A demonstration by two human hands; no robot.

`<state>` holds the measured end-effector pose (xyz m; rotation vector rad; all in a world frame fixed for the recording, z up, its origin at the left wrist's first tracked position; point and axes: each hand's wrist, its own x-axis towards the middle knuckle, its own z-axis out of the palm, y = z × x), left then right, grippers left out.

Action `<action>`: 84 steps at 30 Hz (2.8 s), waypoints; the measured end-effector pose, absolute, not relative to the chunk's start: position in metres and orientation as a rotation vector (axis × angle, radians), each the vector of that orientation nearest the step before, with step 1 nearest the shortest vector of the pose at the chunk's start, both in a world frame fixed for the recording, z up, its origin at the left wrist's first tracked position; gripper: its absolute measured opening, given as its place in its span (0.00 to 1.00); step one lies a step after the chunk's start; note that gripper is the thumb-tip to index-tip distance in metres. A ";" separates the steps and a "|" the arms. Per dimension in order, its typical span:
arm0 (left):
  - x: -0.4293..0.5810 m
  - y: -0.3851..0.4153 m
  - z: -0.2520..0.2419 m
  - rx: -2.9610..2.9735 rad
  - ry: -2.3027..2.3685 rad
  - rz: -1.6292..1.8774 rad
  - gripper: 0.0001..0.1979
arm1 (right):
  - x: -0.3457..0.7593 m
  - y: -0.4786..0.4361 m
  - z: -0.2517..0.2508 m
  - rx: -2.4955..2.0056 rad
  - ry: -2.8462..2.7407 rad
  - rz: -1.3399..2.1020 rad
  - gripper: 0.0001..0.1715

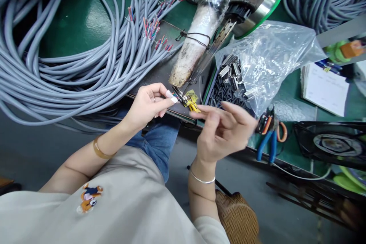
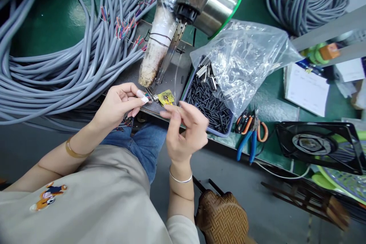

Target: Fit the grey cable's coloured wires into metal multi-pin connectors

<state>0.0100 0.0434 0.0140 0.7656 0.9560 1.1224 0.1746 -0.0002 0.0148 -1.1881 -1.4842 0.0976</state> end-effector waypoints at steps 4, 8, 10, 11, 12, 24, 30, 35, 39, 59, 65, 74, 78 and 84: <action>0.010 0.045 0.017 0.774 0.943 1.126 0.12 | 0.175 0.005 0.009 -1.287 -1.715 0.078 0.06; 0.010 0.046 0.019 0.804 0.956 1.146 0.11 | 0.172 0.011 0.008 -1.252 -1.742 0.126 0.05; 0.011 0.046 0.020 0.816 0.968 1.163 0.11 | 0.171 0.013 0.010 -1.235 -1.740 0.132 0.05; 0.010 0.046 0.020 0.822 0.973 1.170 0.11 | 0.170 0.013 0.012 -1.227 -1.741 0.128 0.05; 0.010 0.046 0.020 0.830 0.976 1.173 0.11 | 0.170 0.014 0.013 -1.221 -1.742 0.119 0.06; 0.008 0.047 0.020 0.849 0.988 1.121 0.13 | 0.170 0.016 0.013 -1.218 -1.798 0.027 0.06; 0.009 0.044 0.018 0.862 1.000 1.121 0.13 | 0.172 0.014 0.012 -1.224 -1.816 0.021 0.06; 0.009 0.042 0.020 0.879 1.007 1.127 0.14 | 0.172 0.013 0.011 -1.227 -1.831 -0.008 0.06; 0.009 0.036 0.016 0.971 1.044 1.116 0.12 | 0.173 0.011 0.010 -1.217 -1.840 -0.045 0.07; 0.009 0.001 -0.005 1.712 1.116 1.355 0.05 | 0.178 -0.012 0.000 -1.250 -1.747 0.096 0.08; 0.005 -0.004 -0.006 1.510 1.163 1.223 0.04 | 0.183 -0.017 -0.006 -1.239 -1.691 0.098 0.08; -0.002 -0.001 0.011 0.959 0.985 0.973 0.08 | 0.180 -0.017 0.004 -1.233 -1.800 0.196 0.05; -0.004 -0.002 0.014 0.885 0.943 0.899 0.10 | 0.177 -0.016 0.007 -1.361 -1.682 0.350 0.06; -0.006 -0.005 0.013 0.878 0.915 0.878 0.11 | 0.176 -0.015 0.014 -1.347 -1.480 0.783 0.12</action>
